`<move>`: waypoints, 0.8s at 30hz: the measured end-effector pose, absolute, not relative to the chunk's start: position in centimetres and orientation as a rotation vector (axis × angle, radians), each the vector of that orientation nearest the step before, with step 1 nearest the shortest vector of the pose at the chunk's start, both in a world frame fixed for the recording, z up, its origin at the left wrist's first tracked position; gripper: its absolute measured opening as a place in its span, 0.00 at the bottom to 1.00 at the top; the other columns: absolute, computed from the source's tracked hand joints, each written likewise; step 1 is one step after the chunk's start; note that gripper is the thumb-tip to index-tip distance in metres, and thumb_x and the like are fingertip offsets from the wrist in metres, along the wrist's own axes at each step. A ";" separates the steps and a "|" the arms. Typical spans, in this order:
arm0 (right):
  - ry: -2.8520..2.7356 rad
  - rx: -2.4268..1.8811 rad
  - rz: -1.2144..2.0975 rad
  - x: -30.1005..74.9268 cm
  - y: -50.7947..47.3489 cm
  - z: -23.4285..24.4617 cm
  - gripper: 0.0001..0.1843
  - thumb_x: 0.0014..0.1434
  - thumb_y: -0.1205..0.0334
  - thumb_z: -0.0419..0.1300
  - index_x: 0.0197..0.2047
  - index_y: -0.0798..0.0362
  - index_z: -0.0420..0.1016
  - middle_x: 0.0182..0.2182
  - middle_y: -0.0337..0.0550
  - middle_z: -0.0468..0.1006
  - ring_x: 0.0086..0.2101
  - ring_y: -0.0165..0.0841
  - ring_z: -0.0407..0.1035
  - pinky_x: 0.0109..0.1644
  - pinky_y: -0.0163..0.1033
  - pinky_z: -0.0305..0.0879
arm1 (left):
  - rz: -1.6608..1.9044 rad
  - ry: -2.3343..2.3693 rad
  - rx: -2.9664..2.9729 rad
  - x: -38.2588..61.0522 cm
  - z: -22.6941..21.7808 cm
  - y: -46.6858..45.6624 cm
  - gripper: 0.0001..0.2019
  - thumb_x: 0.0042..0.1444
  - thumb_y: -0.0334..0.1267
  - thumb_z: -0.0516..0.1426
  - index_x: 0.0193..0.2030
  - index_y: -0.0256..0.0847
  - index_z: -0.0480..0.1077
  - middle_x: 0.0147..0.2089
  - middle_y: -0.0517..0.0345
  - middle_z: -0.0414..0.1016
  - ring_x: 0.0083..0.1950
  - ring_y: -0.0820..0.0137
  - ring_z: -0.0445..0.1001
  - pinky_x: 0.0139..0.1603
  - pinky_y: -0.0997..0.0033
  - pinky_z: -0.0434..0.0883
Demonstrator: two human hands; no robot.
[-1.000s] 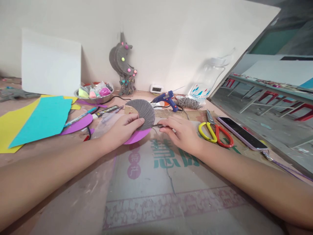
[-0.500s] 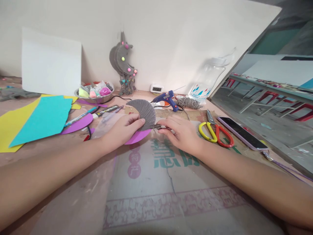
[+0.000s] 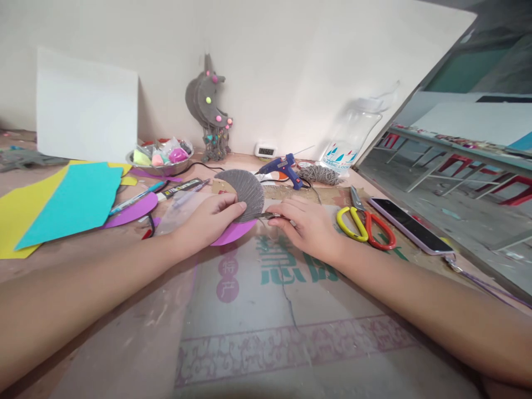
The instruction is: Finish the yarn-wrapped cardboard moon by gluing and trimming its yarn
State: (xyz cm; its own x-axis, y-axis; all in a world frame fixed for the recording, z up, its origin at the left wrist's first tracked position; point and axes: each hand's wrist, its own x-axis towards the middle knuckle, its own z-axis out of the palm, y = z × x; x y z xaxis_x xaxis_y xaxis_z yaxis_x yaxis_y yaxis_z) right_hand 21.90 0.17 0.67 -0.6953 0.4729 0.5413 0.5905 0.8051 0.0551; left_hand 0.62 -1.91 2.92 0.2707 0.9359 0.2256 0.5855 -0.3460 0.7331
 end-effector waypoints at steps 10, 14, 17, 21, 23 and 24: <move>-2.379 -0.858 -0.187 22.1 0.2 0.4 0.13 0.61 0.58 0.52 0.45 0.56 0.70 0.30 0.43 0.73 0.33 0.33 0.65 0.38 0.37 0.59 | 0.919 1.361 2.034 0.4 2.4 -1.5 0.15 0.57 0.40 0.47 0.20 0.39 0.55 0.23 0.63 0.55 0.28 0.74 0.58 0.28 0.75 0.58; -2.427 -0.848 -0.229 22.0 0.1 0.6 0.12 0.62 0.58 0.51 0.44 0.55 0.70 0.31 0.43 0.73 0.34 0.33 0.65 0.38 0.37 0.58 | 0.915 1.424 2.030 0.5 2.8 -1.8 0.16 0.56 0.39 0.48 0.19 0.39 0.52 0.21 0.63 0.54 0.27 0.75 0.57 0.27 0.75 0.58; -2.443 -0.841 -0.264 21.9 0.1 0.7 0.12 0.62 0.58 0.51 0.43 0.55 0.70 0.31 0.43 0.73 0.34 0.33 0.65 0.38 0.37 0.58 | 0.911 1.476 2.023 0.6 3.2 -2.0 0.17 0.56 0.38 0.49 0.18 0.39 0.52 0.21 0.63 0.53 0.27 0.75 0.57 0.27 0.75 0.57; -2.445 -0.835 -0.272 21.9 0.1 0.6 0.12 0.62 0.58 0.51 0.43 0.55 0.70 0.31 0.44 0.73 0.34 0.33 0.65 0.37 0.37 0.57 | 0.908 1.463 1.991 0.6 3.2 -2.1 0.16 0.56 0.39 0.49 0.19 0.39 0.53 0.22 0.63 0.54 0.27 0.75 0.57 0.27 0.75 0.57; -2.450 -0.837 -0.269 22.0 0.1 0.6 0.13 0.62 0.58 0.50 0.43 0.55 0.70 0.31 0.44 0.73 0.34 0.33 0.65 0.37 0.37 0.57 | 0.908 1.427 1.981 0.5 3.0 -1.9 0.16 0.57 0.39 0.49 0.19 0.39 0.52 0.22 0.63 0.53 0.27 0.75 0.57 0.27 0.75 0.58; -2.453 -0.839 -0.269 22.0 0.1 0.6 0.13 0.62 0.57 0.50 0.43 0.55 0.70 0.31 0.44 0.73 0.34 0.33 0.65 0.37 0.37 0.57 | 0.913 1.409 1.977 0.5 2.9 -1.8 0.16 0.57 0.39 0.49 0.19 0.39 0.52 0.22 0.63 0.53 0.27 0.75 0.57 0.27 0.75 0.58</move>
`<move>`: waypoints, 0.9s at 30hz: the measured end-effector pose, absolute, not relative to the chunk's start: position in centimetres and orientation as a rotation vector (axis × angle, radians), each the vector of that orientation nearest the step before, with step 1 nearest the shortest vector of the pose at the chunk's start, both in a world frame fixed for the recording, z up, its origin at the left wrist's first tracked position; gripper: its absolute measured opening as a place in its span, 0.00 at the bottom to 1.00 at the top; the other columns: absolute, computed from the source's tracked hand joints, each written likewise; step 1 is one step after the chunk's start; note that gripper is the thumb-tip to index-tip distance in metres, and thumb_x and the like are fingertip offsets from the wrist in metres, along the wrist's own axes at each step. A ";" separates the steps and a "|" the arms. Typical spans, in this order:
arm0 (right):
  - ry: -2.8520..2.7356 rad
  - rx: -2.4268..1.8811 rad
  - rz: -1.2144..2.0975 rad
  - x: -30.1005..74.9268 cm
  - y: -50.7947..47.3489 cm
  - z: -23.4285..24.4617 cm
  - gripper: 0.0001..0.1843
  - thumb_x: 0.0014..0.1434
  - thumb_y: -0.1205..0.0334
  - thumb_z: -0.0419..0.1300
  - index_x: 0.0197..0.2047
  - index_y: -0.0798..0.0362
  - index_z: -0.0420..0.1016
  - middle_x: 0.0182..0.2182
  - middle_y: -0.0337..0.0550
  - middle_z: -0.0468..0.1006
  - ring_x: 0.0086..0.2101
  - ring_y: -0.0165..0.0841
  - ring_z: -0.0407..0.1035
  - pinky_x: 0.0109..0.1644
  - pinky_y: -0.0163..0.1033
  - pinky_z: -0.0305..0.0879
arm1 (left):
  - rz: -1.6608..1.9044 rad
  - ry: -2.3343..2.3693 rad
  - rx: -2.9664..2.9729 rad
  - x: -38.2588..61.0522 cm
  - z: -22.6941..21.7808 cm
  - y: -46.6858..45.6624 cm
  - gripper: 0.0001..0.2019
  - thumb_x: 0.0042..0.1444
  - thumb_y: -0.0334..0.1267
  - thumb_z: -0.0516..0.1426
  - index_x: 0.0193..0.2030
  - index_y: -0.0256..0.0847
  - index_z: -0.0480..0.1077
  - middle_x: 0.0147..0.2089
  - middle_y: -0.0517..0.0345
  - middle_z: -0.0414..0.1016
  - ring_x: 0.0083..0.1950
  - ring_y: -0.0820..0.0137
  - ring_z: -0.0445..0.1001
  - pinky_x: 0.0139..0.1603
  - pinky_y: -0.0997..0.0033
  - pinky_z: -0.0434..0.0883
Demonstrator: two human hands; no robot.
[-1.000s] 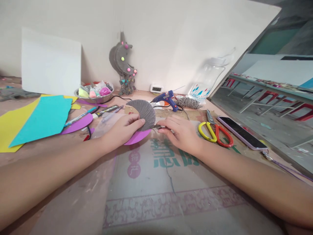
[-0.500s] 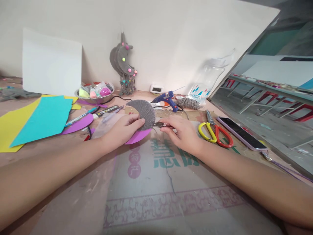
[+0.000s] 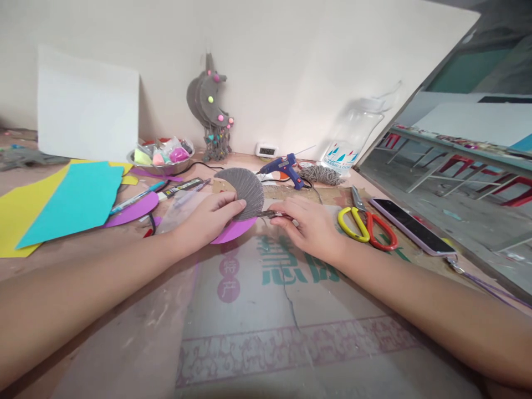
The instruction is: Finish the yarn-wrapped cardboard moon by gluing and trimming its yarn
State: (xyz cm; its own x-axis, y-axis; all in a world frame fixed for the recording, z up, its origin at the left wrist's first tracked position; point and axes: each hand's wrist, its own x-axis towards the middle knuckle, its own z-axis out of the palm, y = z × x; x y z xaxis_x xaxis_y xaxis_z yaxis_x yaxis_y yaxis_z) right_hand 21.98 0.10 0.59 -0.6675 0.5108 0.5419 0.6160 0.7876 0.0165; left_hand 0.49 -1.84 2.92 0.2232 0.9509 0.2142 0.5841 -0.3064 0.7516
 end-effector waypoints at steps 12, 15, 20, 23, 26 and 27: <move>-2.437 -0.824 -0.225 21.9 0.2 0.5 0.12 0.62 0.58 0.50 0.42 0.54 0.71 0.32 0.44 0.74 0.35 0.33 0.66 0.39 0.38 0.59 | 0.888 1.360 1.938 0.4 2.7 -1.6 0.16 0.57 0.40 0.49 0.20 0.40 0.53 0.23 0.63 0.55 0.29 0.74 0.57 0.29 0.75 0.59; -2.332 -0.876 -0.132 22.0 0.3 0.4 0.12 0.61 0.57 0.52 0.44 0.53 0.70 0.32 0.44 0.74 0.34 0.33 0.66 0.38 0.38 0.61 | 0.923 1.336 1.936 0.3 2.6 -1.6 0.15 0.57 0.41 0.49 0.21 0.40 0.54 0.24 0.63 0.56 0.29 0.73 0.59 0.29 0.74 0.59; -2.174 -1.006 0.072 22.0 0.3 0.3 0.14 0.59 0.56 0.54 0.46 0.54 0.68 0.33 0.44 0.73 0.32 0.33 0.67 0.36 0.39 0.63 | 0.931 1.339 1.918 0.3 2.3 -1.5 0.16 0.57 0.42 0.49 0.21 0.40 0.54 0.22 0.64 0.55 0.27 0.74 0.58 0.28 0.74 0.59; -2.102 -1.032 0.333 21.4 0.1 0.6 0.15 0.56 0.54 0.57 0.45 0.54 0.69 0.33 0.43 0.74 0.32 0.32 0.67 0.35 0.38 0.63 | 0.889 1.272 1.946 0.3 2.0 -1.3 0.16 0.58 0.43 0.48 0.21 0.40 0.54 0.22 0.65 0.54 0.26 0.75 0.57 0.27 0.74 0.57; -2.022 -1.075 0.605 20.7 -0.4 1.2 0.12 0.56 0.55 0.56 0.37 0.54 0.71 0.29 0.39 0.72 0.29 0.29 0.64 0.32 0.35 0.60 | 0.841 1.167 2.011 0.3 1.6 -1.2 0.16 0.58 0.44 0.47 0.22 0.39 0.55 0.22 0.65 0.54 0.25 0.76 0.55 0.26 0.74 0.54; -2.012 -1.085 0.663 20.5 -0.5 1.3 0.11 0.56 0.55 0.56 0.33 0.55 0.71 0.25 0.38 0.70 0.26 0.28 0.62 0.30 0.34 0.58 | 0.831 1.135 2.043 0.3 1.6 -1.2 0.16 0.58 0.44 0.47 0.22 0.39 0.55 0.22 0.65 0.53 0.25 0.76 0.55 0.26 0.74 0.54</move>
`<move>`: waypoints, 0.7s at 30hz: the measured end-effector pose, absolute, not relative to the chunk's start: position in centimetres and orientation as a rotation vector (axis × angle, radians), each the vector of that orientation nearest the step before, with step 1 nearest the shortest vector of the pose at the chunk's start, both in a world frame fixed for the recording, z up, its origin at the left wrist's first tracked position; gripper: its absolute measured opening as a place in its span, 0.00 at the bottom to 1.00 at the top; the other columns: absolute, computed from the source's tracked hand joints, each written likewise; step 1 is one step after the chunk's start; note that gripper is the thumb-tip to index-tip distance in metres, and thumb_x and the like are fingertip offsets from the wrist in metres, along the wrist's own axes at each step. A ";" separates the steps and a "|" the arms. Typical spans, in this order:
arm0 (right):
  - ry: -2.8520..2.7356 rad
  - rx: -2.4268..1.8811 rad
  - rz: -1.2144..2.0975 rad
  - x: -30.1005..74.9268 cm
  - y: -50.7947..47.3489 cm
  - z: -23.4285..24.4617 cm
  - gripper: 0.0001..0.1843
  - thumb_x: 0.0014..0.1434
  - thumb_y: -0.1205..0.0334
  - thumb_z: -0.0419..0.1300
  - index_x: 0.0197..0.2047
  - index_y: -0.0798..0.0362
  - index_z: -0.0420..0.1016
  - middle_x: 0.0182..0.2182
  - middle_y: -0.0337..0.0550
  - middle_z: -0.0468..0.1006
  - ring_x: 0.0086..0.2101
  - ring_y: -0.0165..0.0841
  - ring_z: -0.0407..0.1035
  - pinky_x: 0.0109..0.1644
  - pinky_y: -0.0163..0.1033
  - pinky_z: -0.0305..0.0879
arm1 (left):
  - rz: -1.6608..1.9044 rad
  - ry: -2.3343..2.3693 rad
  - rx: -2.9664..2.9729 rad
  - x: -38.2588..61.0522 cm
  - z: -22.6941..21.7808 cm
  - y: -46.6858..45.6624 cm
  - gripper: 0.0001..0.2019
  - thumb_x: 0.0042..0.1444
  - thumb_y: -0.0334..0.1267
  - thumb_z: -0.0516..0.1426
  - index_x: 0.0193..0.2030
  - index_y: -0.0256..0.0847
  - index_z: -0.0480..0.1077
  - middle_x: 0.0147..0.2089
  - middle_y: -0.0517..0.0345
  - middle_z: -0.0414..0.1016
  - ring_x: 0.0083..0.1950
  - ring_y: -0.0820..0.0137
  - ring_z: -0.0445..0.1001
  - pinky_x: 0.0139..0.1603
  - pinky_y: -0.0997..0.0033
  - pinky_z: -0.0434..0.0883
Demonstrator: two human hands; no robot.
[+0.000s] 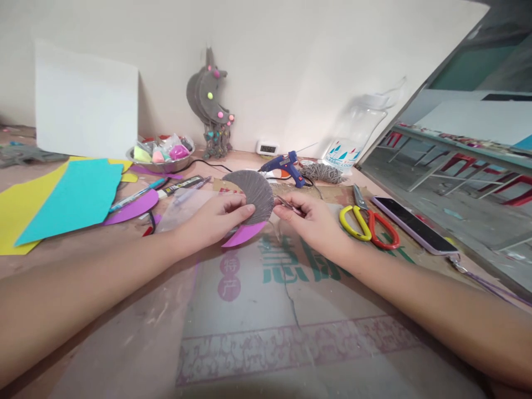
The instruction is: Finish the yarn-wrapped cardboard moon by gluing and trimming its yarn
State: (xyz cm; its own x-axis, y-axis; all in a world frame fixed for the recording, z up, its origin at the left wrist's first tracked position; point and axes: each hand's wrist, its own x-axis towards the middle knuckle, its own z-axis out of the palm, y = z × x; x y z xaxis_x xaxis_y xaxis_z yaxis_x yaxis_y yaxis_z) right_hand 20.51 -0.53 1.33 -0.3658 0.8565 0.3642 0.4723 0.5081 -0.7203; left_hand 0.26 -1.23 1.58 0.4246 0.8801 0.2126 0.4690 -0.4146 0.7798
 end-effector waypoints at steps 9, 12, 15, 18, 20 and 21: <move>-1.920 -1.069 0.776 20.4 -0.4 1.2 0.14 0.56 0.54 0.55 0.26 0.55 0.66 0.20 0.33 0.56 0.23 0.24 0.50 0.26 0.32 0.48 | 0.743 1.075 2.073 0.4 1.3 -1.3 0.17 0.56 0.49 0.49 0.23 0.39 0.58 0.23 0.64 0.54 0.26 0.76 0.55 0.26 0.74 0.53; -1.928 -1.070 0.765 20.5 -0.4 1.1 0.14 0.57 0.54 0.55 0.25 0.55 0.65 0.20 0.33 0.55 0.23 0.24 0.49 0.26 0.33 0.48 | 0.730 1.095 2.080 0.4 1.2 -1.3 0.16 0.55 0.48 0.50 0.24 0.38 0.61 0.23 0.64 0.55 0.26 0.75 0.56 0.26 0.74 0.53; -1.931 -1.064 0.772 20.6 -0.3 1.1 0.14 0.57 0.54 0.55 0.26 0.54 0.65 0.20 0.33 0.55 0.23 0.25 0.49 0.26 0.33 0.48 | 0.737 1.050 2.103 0.3 1.2 -1.3 0.15 0.57 0.45 0.47 0.24 0.38 0.61 0.23 0.64 0.55 0.26 0.75 0.56 0.26 0.74 0.54; -1.920 -1.049 0.802 20.7 -0.1 0.9 0.14 0.57 0.53 0.55 0.26 0.54 0.65 0.20 0.33 0.56 0.23 0.25 0.50 0.27 0.33 0.48 | 0.737 1.025 2.109 0.3 1.2 -1.2 0.15 0.58 0.44 0.46 0.24 0.39 0.59 0.23 0.64 0.54 0.26 0.75 0.55 0.26 0.74 0.54; -1.916 -1.036 0.851 20.8 0.1 0.8 0.14 0.57 0.53 0.55 0.27 0.54 0.66 0.21 0.34 0.58 0.24 0.25 0.52 0.28 0.33 0.50 | 0.738 1.027 2.112 0.2 1.2 -1.2 0.15 0.58 0.44 0.46 0.24 0.38 0.59 0.23 0.64 0.54 0.25 0.76 0.55 0.26 0.74 0.54; -1.915 -1.029 0.880 20.8 0.1 0.7 0.14 0.57 0.53 0.55 0.28 0.54 0.67 0.22 0.35 0.60 0.25 0.26 0.53 0.29 0.33 0.51 | 0.738 1.027 2.116 0.2 1.2 -1.2 0.15 0.58 0.44 0.46 0.24 0.38 0.59 0.23 0.64 0.54 0.25 0.76 0.55 0.26 0.74 0.54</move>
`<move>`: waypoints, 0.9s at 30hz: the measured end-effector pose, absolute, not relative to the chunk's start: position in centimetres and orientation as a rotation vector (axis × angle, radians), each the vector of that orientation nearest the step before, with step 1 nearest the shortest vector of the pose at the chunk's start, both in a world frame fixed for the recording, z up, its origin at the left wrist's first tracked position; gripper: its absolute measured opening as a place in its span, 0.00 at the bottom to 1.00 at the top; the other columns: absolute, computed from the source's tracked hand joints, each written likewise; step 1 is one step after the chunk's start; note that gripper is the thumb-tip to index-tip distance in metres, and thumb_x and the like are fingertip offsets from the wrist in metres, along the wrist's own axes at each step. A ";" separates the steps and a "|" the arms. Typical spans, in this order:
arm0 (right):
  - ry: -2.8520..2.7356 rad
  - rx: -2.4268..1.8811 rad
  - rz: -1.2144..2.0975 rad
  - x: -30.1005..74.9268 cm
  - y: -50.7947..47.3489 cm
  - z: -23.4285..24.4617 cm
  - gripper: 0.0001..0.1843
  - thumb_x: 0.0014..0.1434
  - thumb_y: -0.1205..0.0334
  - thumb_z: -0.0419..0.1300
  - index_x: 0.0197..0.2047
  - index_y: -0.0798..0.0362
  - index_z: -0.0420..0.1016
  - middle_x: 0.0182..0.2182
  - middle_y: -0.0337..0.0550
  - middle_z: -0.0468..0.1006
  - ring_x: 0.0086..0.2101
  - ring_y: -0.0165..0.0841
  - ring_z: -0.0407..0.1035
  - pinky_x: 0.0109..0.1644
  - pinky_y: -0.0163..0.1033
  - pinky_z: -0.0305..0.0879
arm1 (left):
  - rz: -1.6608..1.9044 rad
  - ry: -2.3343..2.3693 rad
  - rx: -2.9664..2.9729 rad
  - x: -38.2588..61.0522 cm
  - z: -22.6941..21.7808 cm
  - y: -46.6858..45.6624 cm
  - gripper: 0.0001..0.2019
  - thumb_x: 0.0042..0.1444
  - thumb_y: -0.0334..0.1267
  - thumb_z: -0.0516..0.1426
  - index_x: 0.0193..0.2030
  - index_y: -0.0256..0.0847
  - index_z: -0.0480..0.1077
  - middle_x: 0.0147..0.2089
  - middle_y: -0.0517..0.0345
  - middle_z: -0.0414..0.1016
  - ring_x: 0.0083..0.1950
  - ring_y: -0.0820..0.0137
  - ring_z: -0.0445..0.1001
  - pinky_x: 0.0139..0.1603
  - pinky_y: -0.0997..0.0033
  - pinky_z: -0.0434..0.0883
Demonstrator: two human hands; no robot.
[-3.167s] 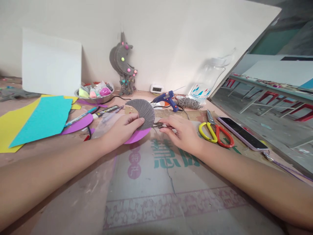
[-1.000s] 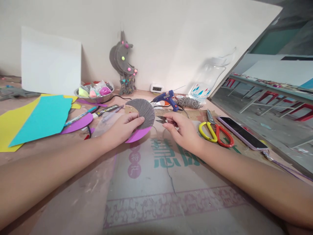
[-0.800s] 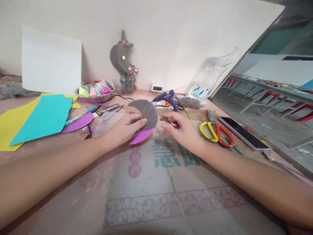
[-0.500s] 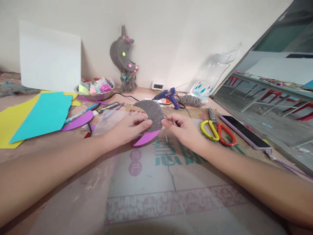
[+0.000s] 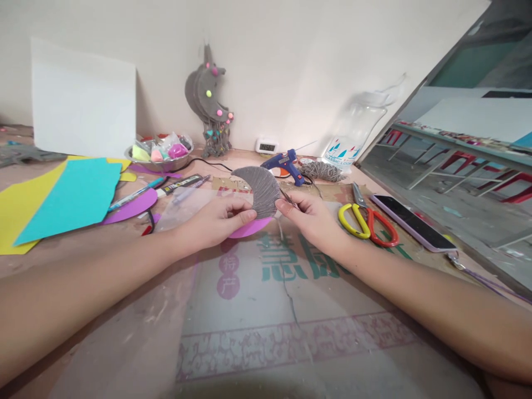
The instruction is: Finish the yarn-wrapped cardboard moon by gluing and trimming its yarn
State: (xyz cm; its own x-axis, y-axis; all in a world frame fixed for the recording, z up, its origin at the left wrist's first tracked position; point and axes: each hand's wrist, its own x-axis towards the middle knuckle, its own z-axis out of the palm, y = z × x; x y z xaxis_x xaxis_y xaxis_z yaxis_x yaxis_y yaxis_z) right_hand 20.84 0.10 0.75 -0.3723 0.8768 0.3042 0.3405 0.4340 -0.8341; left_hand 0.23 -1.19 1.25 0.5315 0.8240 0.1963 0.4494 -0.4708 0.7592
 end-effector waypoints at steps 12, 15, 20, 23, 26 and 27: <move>-1.779 -0.916 0.994 20.9 0.0 1.3 0.16 0.56 0.53 0.56 0.22 0.53 0.60 0.19 0.32 0.54 0.22 0.25 0.49 0.27 0.34 0.49 | 0.756 1.054 1.921 0.3 1.9 -1.6 0.15 0.56 0.46 0.49 0.24 0.39 0.62 0.22 0.63 0.61 0.24 0.76 0.60 0.25 0.76 0.59; -1.784 -0.920 1.000 20.9 0.0 1.2 0.15 0.56 0.53 0.56 0.24 0.54 0.62 0.20 0.32 0.53 0.22 0.24 0.47 0.27 0.33 0.48 | 0.725 1.112 1.895 0.4 1.8 -1.6 0.12 0.54 0.45 0.52 0.27 0.39 0.67 0.22 0.64 0.65 0.24 0.76 0.63 0.26 0.77 0.60; -1.788 -0.905 1.025 20.9 0.2 1.0 0.14 0.56 0.54 0.56 0.25 0.54 0.64 0.20 0.32 0.52 0.22 0.24 0.46 0.26 0.33 0.47 | 0.739 1.104 1.878 0.5 1.6 -1.8 0.11 0.54 0.43 0.51 0.27 0.39 0.67 0.23 0.64 0.66 0.24 0.77 0.63 0.26 0.78 0.61; -1.779 -0.854 1.054 21.0 0.2 1.0 0.15 0.57 0.55 0.56 0.24 0.54 0.62 0.19 0.31 0.52 0.21 0.24 0.46 0.26 0.33 0.47 | 0.747 1.021 1.857 0.4 1.5 -1.7 0.13 0.56 0.43 0.50 0.25 0.39 0.64 0.21 0.65 0.63 0.22 0.78 0.61 0.24 0.78 0.60; -1.801 -0.801 1.102 20.9 0.2 1.0 0.15 0.57 0.55 0.56 0.24 0.54 0.61 0.19 0.31 0.52 0.21 0.24 0.46 0.26 0.33 0.48 | 0.795 0.971 1.878 0.3 1.5 -1.6 0.15 0.58 0.45 0.48 0.26 0.39 0.65 0.23 0.63 0.65 0.23 0.77 0.63 0.25 0.77 0.61; -1.820 -0.795 1.118 20.8 0.2 0.9 0.14 0.57 0.55 0.56 0.25 0.54 0.62 0.20 0.32 0.53 0.22 0.24 0.48 0.27 0.33 0.49 | 0.808 0.986 1.894 0.3 1.5 -1.6 0.16 0.57 0.47 0.49 0.26 0.39 0.65 0.24 0.62 0.66 0.24 0.77 0.64 0.25 0.77 0.62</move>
State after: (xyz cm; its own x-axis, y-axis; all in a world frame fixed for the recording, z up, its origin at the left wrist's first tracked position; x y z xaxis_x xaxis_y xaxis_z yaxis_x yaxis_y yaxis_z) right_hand 20.84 0.16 0.92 -0.4496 0.8325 0.3238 0.0876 0.4018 -0.9115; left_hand 0.28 -1.57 1.50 0.4844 0.8603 0.1586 0.3246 -0.3452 0.8806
